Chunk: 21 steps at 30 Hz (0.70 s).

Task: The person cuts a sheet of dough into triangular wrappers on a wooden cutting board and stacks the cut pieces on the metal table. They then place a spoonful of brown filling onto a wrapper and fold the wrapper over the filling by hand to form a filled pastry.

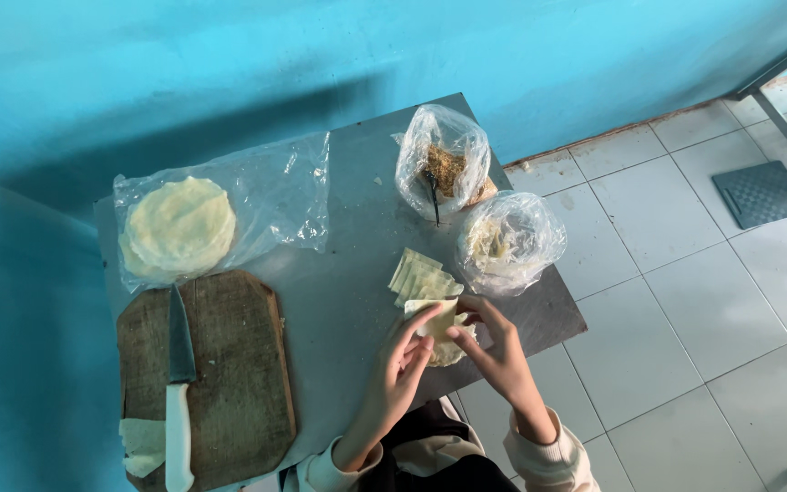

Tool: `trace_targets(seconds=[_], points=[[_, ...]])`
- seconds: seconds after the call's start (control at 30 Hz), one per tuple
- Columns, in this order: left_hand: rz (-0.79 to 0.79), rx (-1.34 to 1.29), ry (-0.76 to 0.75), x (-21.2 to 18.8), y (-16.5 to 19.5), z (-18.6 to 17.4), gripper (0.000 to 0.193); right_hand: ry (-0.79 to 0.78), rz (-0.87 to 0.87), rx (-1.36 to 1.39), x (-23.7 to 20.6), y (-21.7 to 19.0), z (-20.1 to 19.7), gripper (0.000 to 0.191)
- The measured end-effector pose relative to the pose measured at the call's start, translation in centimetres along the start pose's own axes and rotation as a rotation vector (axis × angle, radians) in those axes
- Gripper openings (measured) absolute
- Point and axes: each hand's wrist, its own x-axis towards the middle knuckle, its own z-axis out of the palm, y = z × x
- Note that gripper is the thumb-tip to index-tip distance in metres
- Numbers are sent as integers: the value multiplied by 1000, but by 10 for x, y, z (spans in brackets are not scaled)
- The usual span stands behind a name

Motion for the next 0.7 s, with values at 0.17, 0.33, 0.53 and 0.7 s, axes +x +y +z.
trace_targets(seconds=[0.17,0.33,0.53,0.7], points=[[92,-45,-12,-1,6,-6,40,-63,148,27,13,7,4,32],[159,71,19,-4,23,-21,35,-118,-166,-127,45,-19,-3,26],[209,79,115,-18,44,-41,38,-415,-175,-73,81,-61,2,20],[116,-1,261,-16,43,-68,67,-558,-49,82,97,-67,24,20]])
